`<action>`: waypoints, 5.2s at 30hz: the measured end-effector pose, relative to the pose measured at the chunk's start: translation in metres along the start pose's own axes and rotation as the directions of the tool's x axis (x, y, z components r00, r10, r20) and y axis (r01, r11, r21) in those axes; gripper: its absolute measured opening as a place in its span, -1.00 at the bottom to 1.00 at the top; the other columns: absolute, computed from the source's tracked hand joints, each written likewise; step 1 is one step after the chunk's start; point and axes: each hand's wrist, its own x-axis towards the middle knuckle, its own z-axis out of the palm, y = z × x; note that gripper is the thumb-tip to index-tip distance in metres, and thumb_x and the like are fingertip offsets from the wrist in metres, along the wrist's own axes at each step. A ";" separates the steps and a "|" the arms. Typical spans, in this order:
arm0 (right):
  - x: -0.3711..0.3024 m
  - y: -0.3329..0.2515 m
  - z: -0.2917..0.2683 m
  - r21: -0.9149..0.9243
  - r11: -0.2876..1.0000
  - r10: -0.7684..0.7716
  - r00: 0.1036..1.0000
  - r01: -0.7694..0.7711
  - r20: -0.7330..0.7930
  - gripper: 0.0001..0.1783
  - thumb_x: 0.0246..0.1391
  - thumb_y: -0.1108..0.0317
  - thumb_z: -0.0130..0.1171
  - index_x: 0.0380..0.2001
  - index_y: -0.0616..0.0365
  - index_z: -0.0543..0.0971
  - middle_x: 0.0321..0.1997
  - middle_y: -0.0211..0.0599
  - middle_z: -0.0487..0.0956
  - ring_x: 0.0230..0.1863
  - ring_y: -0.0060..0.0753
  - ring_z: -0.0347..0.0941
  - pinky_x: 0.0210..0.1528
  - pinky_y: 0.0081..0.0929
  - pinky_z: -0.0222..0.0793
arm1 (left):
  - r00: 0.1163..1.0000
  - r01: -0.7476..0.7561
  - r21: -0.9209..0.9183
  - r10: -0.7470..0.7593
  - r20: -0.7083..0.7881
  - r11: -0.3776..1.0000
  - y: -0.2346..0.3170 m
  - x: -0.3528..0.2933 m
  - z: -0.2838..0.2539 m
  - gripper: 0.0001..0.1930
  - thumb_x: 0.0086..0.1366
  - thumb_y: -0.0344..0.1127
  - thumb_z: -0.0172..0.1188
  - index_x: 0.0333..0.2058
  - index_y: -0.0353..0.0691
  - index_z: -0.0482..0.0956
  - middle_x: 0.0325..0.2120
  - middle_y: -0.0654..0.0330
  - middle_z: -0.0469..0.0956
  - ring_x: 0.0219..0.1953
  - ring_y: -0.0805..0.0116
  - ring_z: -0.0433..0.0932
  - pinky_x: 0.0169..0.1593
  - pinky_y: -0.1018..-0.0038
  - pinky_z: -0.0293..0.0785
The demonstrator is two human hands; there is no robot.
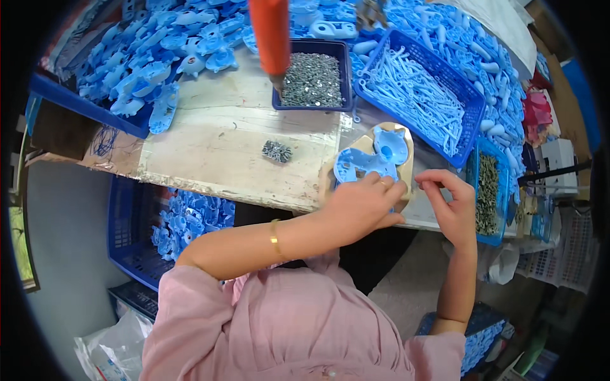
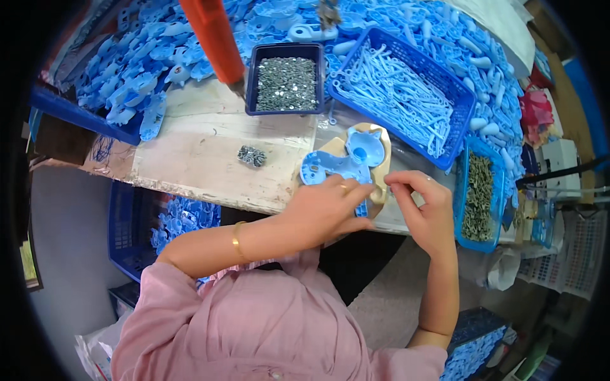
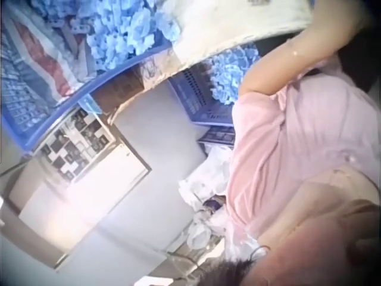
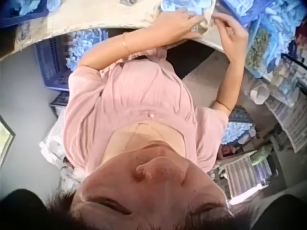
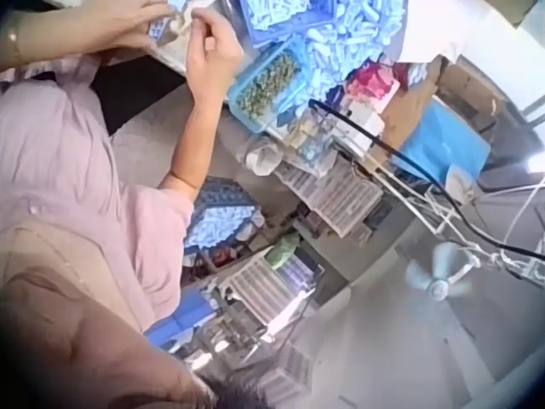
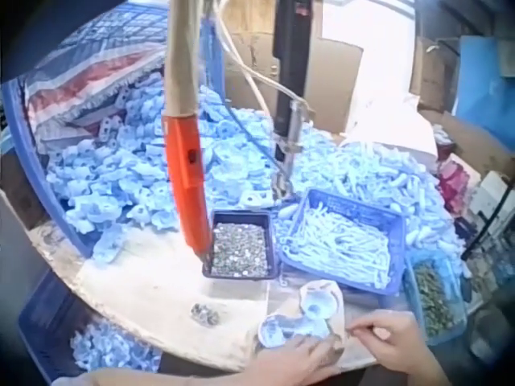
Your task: Assembling plastic toy parts by inserting small components using a specialized power tool at an industrial workbench.
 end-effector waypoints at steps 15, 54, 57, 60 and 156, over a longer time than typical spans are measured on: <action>0.004 0.013 0.071 -0.421 0.742 -0.415 0.851 0.522 0.323 -0.60 -0.02 0.44 0.12 -0.04 0.07 0.61 -0.12 -0.45 0.60 -0.12 -0.32 0.48 -0.11 -0.41 0.50 | 0.989 0.144 -0.181 -0.148 -0.012 0.973 -0.067 -0.040 -0.022 -0.11 0.00 -0.34 0.44 0.31 -0.27 0.21 0.25 -0.10 0.32 0.29 -0.13 0.26 0.36 0.13 0.20; 0.017 0.017 0.000 0.070 0.992 -0.119 0.977 0.108 0.178 -0.80 0.12 0.41 0.32 -0.18 0.20 0.63 -0.28 -0.25 0.68 -0.25 -0.40 0.63 -0.17 -0.46 0.52 | 0.992 0.033 -0.084 -0.022 0.127 0.996 -0.011 0.030 -0.026 -0.44 0.27 -0.34 0.29 0.24 -0.20 0.38 -0.16 0.00 0.60 -0.12 -0.01 0.57 -0.03 0.20 0.47; 0.002 0.039 -0.028 0.304 0.931 0.169 0.976 -0.204 0.136 -0.81 0.19 0.41 0.24 -0.14 0.21 0.63 -0.31 -0.33 0.67 -0.29 -0.53 0.59 -0.20 -0.48 0.51 | 0.984 -0.008 -0.162 0.037 0.176 0.987 -0.015 0.021 -0.019 -0.63 0.35 -0.37 0.19 0.13 -0.15 0.49 -0.35 0.02 0.64 -0.31 0.01 0.63 -0.25 0.25 0.53; -0.028 0.116 -0.090 -0.186 0.926 0.254 0.905 -0.330 -0.340 -0.77 0.17 0.38 0.25 -0.12 0.22 0.63 -0.30 -0.28 0.68 -0.29 -0.48 0.60 -0.21 -0.46 0.51 | 0.985 0.086 -0.252 -0.043 0.169 0.964 -0.014 0.016 -0.025 -0.72 0.36 -0.40 0.18 0.04 -0.19 0.57 -0.32 0.00 0.65 -0.29 0.00 0.63 -0.24 0.28 0.52; 0.060 0.030 0.037 -0.356 0.927 0.011 0.940 0.118 0.340 -0.79 -0.20 0.47 0.45 -0.40 0.10 0.66 -0.31 -0.21 0.43 -0.17 -0.10 0.46 -0.12 -0.20 0.39 | 0.995 0.100 0.274 -0.104 -0.001 0.956 -0.046 0.006 -0.019 -0.89 0.03 -0.28 0.39 -0.50 -0.12 0.65 -0.15 0.32 0.54 -0.11 0.22 0.47 -0.12 0.28 0.41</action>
